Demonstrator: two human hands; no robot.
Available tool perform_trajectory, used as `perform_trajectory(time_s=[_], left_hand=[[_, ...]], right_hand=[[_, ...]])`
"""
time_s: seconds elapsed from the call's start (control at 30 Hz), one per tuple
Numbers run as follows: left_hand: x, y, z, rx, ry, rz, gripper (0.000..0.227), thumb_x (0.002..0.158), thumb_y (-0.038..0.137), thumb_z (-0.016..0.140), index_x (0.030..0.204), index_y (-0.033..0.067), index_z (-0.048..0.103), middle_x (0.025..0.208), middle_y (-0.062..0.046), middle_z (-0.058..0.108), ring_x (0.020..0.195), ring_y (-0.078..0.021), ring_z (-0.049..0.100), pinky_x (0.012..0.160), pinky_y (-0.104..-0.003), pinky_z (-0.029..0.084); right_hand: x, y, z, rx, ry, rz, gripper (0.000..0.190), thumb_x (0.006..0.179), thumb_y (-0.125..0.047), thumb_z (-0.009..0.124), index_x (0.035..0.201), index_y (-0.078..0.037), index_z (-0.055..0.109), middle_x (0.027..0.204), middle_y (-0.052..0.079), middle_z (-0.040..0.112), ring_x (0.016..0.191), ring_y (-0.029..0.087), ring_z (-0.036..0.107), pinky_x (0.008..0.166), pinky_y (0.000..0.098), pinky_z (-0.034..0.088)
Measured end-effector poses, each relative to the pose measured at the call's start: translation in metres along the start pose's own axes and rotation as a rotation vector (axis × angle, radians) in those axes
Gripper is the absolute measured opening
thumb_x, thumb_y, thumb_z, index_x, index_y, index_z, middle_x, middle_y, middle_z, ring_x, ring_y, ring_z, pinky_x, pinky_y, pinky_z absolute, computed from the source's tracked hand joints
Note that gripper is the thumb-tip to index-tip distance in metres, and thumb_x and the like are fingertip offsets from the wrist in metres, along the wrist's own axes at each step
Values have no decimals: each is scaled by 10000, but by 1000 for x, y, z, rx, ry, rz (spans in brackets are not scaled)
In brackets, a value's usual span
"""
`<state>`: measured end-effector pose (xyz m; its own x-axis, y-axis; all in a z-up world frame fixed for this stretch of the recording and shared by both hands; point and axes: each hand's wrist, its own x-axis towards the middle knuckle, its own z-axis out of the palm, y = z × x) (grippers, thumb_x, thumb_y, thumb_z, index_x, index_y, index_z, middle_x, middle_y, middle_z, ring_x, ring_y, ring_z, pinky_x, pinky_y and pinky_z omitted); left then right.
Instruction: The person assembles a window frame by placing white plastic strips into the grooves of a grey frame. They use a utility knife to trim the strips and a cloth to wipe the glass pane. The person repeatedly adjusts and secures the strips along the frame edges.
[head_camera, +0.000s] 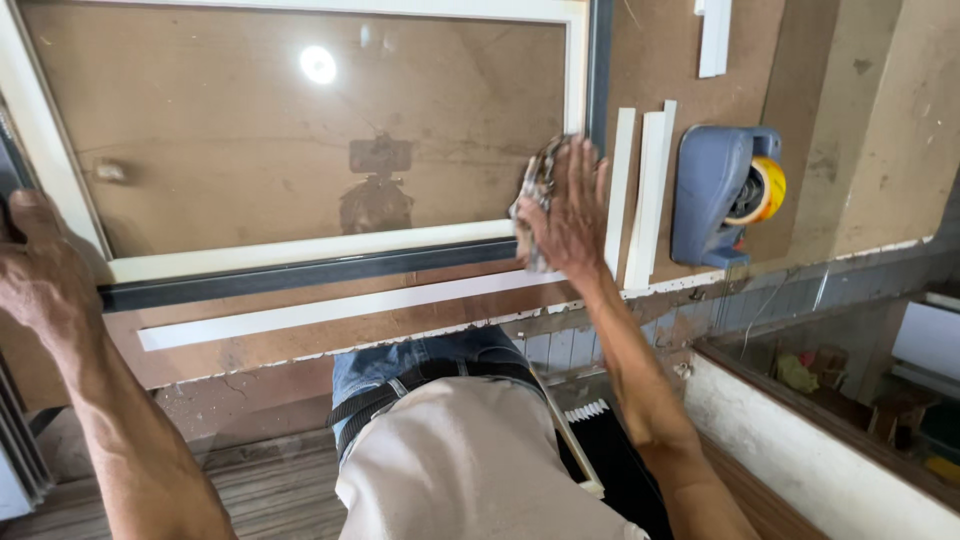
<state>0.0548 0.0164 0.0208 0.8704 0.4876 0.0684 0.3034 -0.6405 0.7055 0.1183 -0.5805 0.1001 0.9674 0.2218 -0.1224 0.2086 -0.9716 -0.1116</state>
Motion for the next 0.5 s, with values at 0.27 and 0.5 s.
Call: perform_trajectory(time_s=[0.27, 0.5], left_hand=[[8, 45, -9, 19, 145, 10, 351, 1090, 182, 530, 1327, 8, 722, 1155, -146, 727, 1028, -254, 671, 756, -411, 594], [6, 37, -6, -137, 90, -99, 860, 1121, 756, 315, 1457, 26, 622, 1334, -179, 691, 1301, -292, 580, 1147, -598, 423]], right_hand=[[184, -16, -12, 22, 39, -300, 970, 1078, -656, 447, 1625, 111, 216, 1706, 287, 119, 1607, 425, 83, 1331, 555, 39], [257, -296, 73, 122, -28, -659, 848, 1015, -758, 462, 1431, -19, 470, 1372, 203, 575, 1245, 372, 564, 1093, 530, 437]])
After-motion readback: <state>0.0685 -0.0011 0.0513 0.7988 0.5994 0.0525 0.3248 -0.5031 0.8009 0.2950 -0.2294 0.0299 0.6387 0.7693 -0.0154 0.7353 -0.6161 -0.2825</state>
